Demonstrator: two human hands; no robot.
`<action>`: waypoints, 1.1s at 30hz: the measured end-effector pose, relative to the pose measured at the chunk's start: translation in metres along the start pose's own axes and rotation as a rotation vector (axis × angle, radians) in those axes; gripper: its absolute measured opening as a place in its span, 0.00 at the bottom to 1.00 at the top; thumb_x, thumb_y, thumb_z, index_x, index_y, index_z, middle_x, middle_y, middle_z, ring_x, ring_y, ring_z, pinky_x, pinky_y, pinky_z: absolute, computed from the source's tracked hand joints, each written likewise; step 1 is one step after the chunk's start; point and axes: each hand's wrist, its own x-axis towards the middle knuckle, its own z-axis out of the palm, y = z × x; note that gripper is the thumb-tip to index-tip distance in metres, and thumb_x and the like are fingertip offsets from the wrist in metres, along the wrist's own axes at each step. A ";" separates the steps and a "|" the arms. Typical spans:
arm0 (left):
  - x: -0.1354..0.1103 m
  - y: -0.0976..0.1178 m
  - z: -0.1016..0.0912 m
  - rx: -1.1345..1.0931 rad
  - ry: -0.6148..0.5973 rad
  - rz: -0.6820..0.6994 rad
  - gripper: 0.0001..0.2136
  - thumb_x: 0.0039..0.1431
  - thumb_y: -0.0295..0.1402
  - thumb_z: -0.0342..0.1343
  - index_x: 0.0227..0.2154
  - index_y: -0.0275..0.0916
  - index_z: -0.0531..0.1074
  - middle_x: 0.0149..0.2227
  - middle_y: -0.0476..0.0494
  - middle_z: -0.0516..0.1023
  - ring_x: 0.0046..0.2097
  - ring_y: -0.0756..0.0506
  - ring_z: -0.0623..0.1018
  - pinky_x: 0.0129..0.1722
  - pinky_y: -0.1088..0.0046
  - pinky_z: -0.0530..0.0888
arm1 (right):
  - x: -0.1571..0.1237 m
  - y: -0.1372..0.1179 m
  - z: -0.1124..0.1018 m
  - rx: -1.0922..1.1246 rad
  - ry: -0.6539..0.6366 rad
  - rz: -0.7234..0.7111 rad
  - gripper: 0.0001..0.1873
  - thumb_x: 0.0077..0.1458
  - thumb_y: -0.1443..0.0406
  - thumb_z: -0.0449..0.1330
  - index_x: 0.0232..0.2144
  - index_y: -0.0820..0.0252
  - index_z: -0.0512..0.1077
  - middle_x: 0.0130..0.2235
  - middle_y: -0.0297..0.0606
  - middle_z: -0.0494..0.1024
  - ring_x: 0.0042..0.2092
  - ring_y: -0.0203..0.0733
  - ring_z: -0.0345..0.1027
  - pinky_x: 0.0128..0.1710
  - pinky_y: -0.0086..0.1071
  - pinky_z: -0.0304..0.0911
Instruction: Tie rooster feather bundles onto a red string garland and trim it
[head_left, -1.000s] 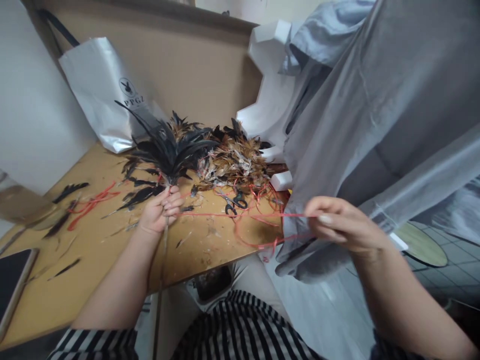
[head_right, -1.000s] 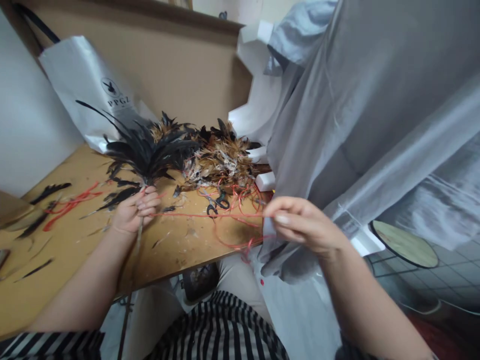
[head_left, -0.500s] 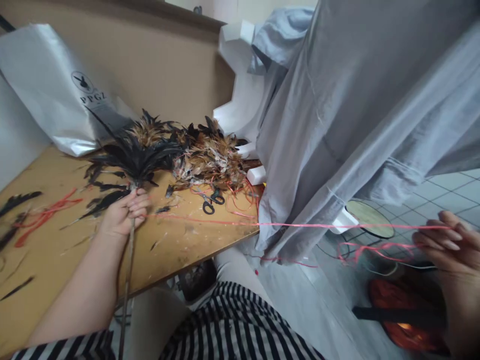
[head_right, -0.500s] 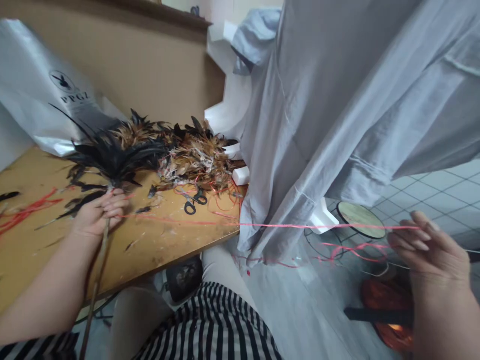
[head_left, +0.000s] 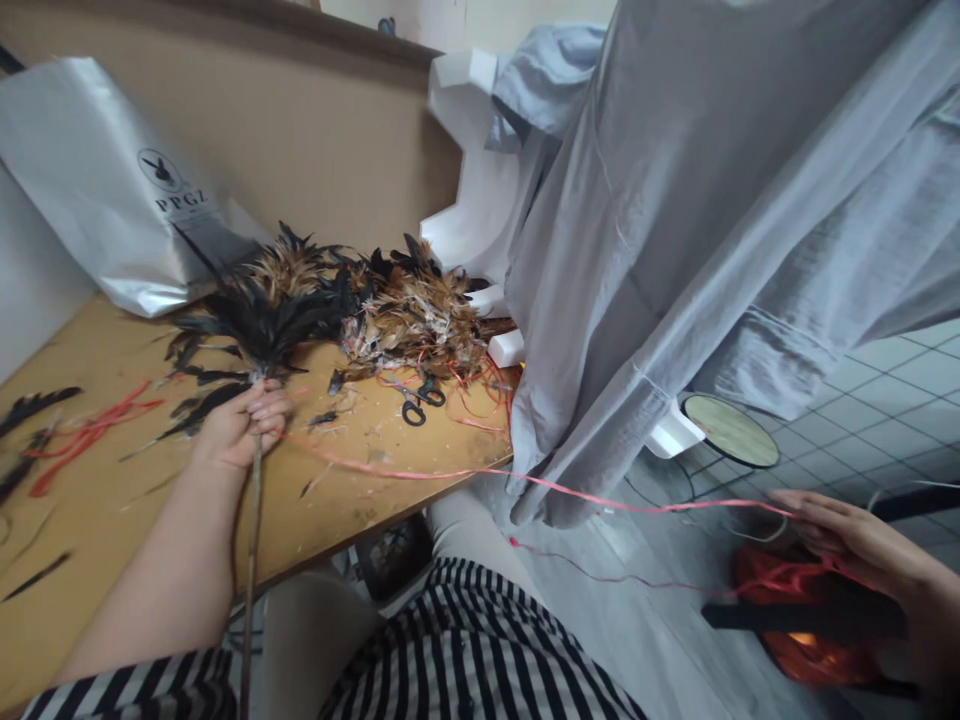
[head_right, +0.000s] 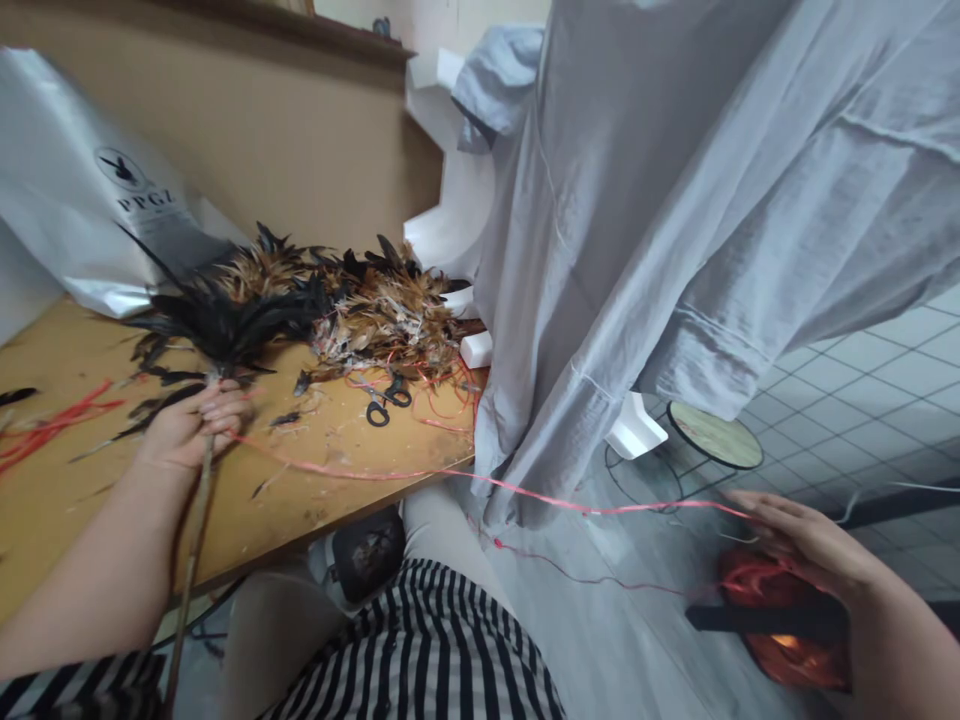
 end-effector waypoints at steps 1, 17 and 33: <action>0.000 -0.001 0.002 0.012 0.002 -0.008 0.12 0.64 0.26 0.33 0.29 0.36 0.60 0.16 0.52 0.60 0.17 0.56 0.63 0.12 0.85 0.55 | -0.002 -0.019 0.014 0.076 -0.097 0.053 0.23 0.39 0.48 0.65 0.32 0.57 0.76 0.19 0.33 0.62 0.18 0.29 0.53 0.18 0.33 0.46; 0.004 -0.058 0.037 0.276 0.021 -0.187 0.05 0.58 0.25 0.47 0.30 0.32 0.67 0.24 0.43 0.69 0.18 0.56 0.64 0.11 0.88 0.57 | -0.008 -0.328 0.381 0.307 -1.149 -0.276 0.05 0.49 0.74 0.57 0.31 0.65 0.70 0.26 0.33 0.77 0.19 0.28 0.67 0.14 0.18 0.59; 0.005 -0.023 0.018 0.055 -0.035 -0.038 0.05 0.60 0.26 0.47 0.30 0.33 0.65 0.19 0.56 0.54 0.14 0.59 0.57 0.10 0.89 0.52 | 0.020 -0.264 0.321 0.229 -1.165 -0.181 0.17 0.47 0.60 0.63 0.38 0.64 0.71 0.27 0.35 0.76 0.16 0.24 0.57 0.12 0.18 0.49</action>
